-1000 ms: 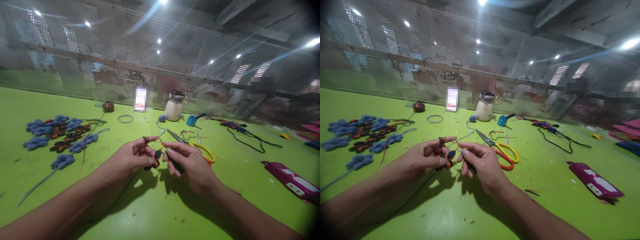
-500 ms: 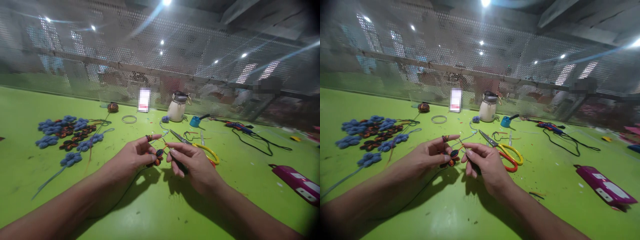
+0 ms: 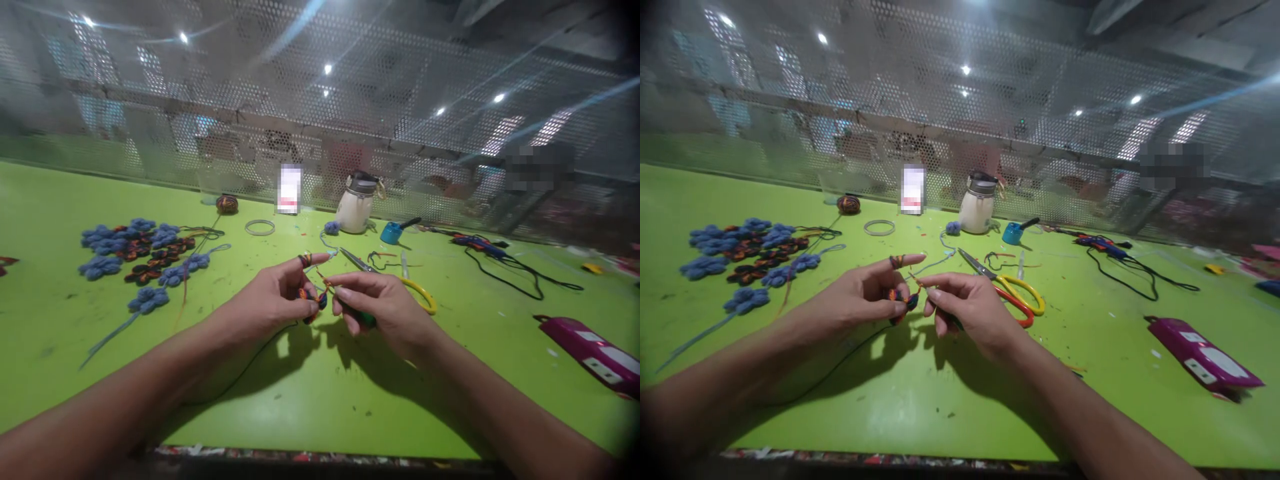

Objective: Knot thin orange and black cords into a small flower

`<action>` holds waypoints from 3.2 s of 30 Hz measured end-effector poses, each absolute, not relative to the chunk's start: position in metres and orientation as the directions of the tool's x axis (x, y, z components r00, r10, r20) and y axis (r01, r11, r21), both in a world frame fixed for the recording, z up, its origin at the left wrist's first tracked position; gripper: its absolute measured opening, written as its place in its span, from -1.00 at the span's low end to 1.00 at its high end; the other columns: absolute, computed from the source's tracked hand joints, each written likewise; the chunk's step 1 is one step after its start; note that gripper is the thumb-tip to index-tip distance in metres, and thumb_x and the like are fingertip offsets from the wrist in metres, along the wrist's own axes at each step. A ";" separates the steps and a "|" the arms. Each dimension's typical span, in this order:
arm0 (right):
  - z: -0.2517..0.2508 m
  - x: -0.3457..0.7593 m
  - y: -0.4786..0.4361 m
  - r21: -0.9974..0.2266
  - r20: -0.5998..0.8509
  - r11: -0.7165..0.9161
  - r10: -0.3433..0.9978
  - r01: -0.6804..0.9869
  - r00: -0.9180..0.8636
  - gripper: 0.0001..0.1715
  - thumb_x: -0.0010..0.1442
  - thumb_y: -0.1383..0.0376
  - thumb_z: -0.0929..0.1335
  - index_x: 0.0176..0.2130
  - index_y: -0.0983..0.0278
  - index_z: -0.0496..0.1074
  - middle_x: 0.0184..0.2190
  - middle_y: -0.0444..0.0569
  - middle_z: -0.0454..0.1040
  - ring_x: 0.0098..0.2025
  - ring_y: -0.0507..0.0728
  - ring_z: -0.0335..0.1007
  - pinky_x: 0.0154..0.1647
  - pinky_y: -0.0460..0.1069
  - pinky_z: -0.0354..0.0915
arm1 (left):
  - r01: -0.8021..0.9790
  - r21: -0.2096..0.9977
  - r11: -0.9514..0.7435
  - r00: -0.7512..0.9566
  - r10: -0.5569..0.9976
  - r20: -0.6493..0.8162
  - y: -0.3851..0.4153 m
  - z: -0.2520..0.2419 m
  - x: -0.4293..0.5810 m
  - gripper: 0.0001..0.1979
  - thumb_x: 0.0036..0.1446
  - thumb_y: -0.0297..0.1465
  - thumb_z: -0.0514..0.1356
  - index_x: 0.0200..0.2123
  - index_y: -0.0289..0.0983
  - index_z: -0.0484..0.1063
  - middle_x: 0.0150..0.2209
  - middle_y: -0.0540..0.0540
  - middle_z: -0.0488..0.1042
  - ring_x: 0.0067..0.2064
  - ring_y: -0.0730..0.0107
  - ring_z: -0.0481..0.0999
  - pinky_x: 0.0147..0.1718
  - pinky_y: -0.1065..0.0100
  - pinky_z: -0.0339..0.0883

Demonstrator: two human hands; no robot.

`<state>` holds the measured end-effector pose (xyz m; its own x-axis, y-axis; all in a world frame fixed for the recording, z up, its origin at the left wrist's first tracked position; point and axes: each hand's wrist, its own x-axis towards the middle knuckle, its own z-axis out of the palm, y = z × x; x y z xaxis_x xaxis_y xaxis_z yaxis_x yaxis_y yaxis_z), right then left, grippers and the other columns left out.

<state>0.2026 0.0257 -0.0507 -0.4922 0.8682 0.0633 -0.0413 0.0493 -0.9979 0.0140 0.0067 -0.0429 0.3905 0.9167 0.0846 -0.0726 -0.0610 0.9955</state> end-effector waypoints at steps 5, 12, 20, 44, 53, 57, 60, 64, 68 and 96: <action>-0.051 0.203 0.028 -0.998 0.060 0.070 0.856 0.000 -0.514 -0.75 0.09 0.30 0.39 -0.18 0.28 0.49 -0.52 -0.14 0.46 -0.67 -0.09 0.29 -0.67 -0.17 0.11 | -0.040 0.997 -0.064 0.401 0.913 0.075 0.007 -0.043 0.013 -0.22 -0.15 -0.58 0.23 0.20 -0.35 0.08 -0.48 0.05 0.35 -0.44 0.49 0.30 -0.39 0.37 0.16; -0.049 0.207 0.030 -0.992 0.056 0.112 0.826 0.065 -0.562 -0.71 0.09 0.28 0.39 -0.14 0.28 0.50 -0.54 -0.15 0.44 -0.67 -0.08 0.31 -0.67 -0.16 0.13 | -0.016 0.999 -0.033 0.452 0.891 0.036 0.007 -0.043 0.009 -0.24 -0.16 -0.59 0.23 0.18 -0.34 0.13 -0.46 0.05 0.36 -0.44 0.49 0.32 -0.38 0.36 0.17; -0.052 0.204 0.029 -0.999 0.053 0.050 0.861 -0.018 -0.506 -0.71 0.08 0.27 0.40 -0.15 0.28 0.49 -0.55 -0.15 0.45 -0.69 -0.10 0.26 -0.69 -0.17 0.08 | 0.001 1.000 -0.023 0.388 0.921 0.020 0.007 -0.038 0.012 -0.22 -0.18 -0.58 0.25 0.18 -0.37 0.12 -0.49 0.06 0.37 -0.44 0.49 0.34 -0.35 0.35 0.20; -0.046 0.204 0.024 -0.968 -0.040 0.081 0.884 0.237 -0.466 -0.63 0.12 0.30 0.33 -0.05 0.33 0.45 -0.57 -0.15 0.39 -0.71 -0.08 0.15 -0.69 -0.13 0.02 | 0.252 0.934 -0.254 0.359 0.920 0.154 0.002 -0.036 0.012 -0.34 -0.05 -0.58 0.16 0.18 -0.29 0.17 -0.44 0.03 0.40 -0.40 0.47 0.35 -0.35 0.38 0.23; -0.040 0.213 0.023 -0.439 0.432 0.801 0.585 0.406 -0.687 -0.63 0.17 0.49 0.24 -0.08 0.30 0.49 -0.42 -0.02 0.52 -0.43 0.04 0.34 -0.40 -0.06 0.21 | 0.088 0.996 0.027 0.411 0.910 -0.061 0.012 -0.039 0.004 -0.29 -0.14 -0.58 0.23 0.16 -0.38 0.16 -0.44 0.00 0.43 -0.39 0.41 0.41 -0.31 0.31 0.21; -0.040 0.217 0.026 -0.385 0.442 0.858 0.494 0.339 -0.749 -0.65 0.20 0.48 0.25 -0.09 0.28 0.49 -0.42 -0.02 0.51 -0.44 0.03 0.33 -0.44 -0.09 0.17 | 0.075 0.996 0.047 0.446 0.892 -0.076 0.010 -0.038 0.005 -0.32 -0.12 -0.58 0.24 0.14 -0.42 0.17 -0.47 0.00 0.42 -0.40 0.41 0.42 -0.30 0.32 0.21; -0.036 0.221 0.027 -0.383 0.395 0.871 0.454 0.306 -0.799 -0.65 0.19 0.50 0.25 -0.09 0.30 0.50 -0.46 -0.04 0.46 -0.47 0.01 0.31 -0.47 -0.10 0.14 | 0.093 0.995 0.049 0.490 0.867 -0.088 0.008 -0.037 0.005 -0.37 -0.09 -0.56 0.23 0.12 -0.39 0.21 -0.45 -0.02 0.44 -0.37 0.38 0.43 -0.29 0.31 0.21; -0.030 0.226 0.028 -0.381 0.321 0.879 0.418 0.288 -0.850 -0.64 0.20 0.49 0.25 -0.10 0.27 0.51 -0.52 -0.08 0.42 -0.52 -0.01 0.29 -0.50 -0.11 0.11 | 0.145 0.988 0.053 0.518 0.847 -0.121 0.007 -0.037 0.004 -0.44 -0.07 -0.54 0.22 0.07 -0.36 0.28 -0.44 -0.01 0.44 -0.40 0.42 0.39 -0.33 0.32 0.18; -0.029 0.227 0.027 -0.367 0.294 0.888 0.395 0.278 -0.871 -0.65 0.21 0.47 0.25 -0.10 0.25 0.51 -0.52 -0.08 0.42 -0.51 -0.01 0.28 -0.50 -0.10 0.10 | 0.129 0.988 0.084 0.534 0.834 -0.140 0.007 -0.038 0.003 -0.49 -0.09 -0.53 0.24 0.02 -0.36 0.34 -0.46 -0.01 0.44 -0.42 0.42 0.40 -0.33 0.31 0.21; -0.029 0.216 0.003 0.051 0.077 0.888 0.452 0.457 -0.888 -0.56 0.14 0.53 0.24 -0.13 0.11 0.49 -0.53 -0.13 0.31 -0.57 -0.01 0.07 -0.55 -0.06 -0.12 | 0.236 0.961 0.148 0.432 0.869 -0.240 0.009 -0.054 0.012 -0.50 -0.22 -0.51 0.28 -0.09 -0.41 0.43 -0.48 -0.11 0.49 -0.44 0.34 0.44 -0.36 0.27 0.29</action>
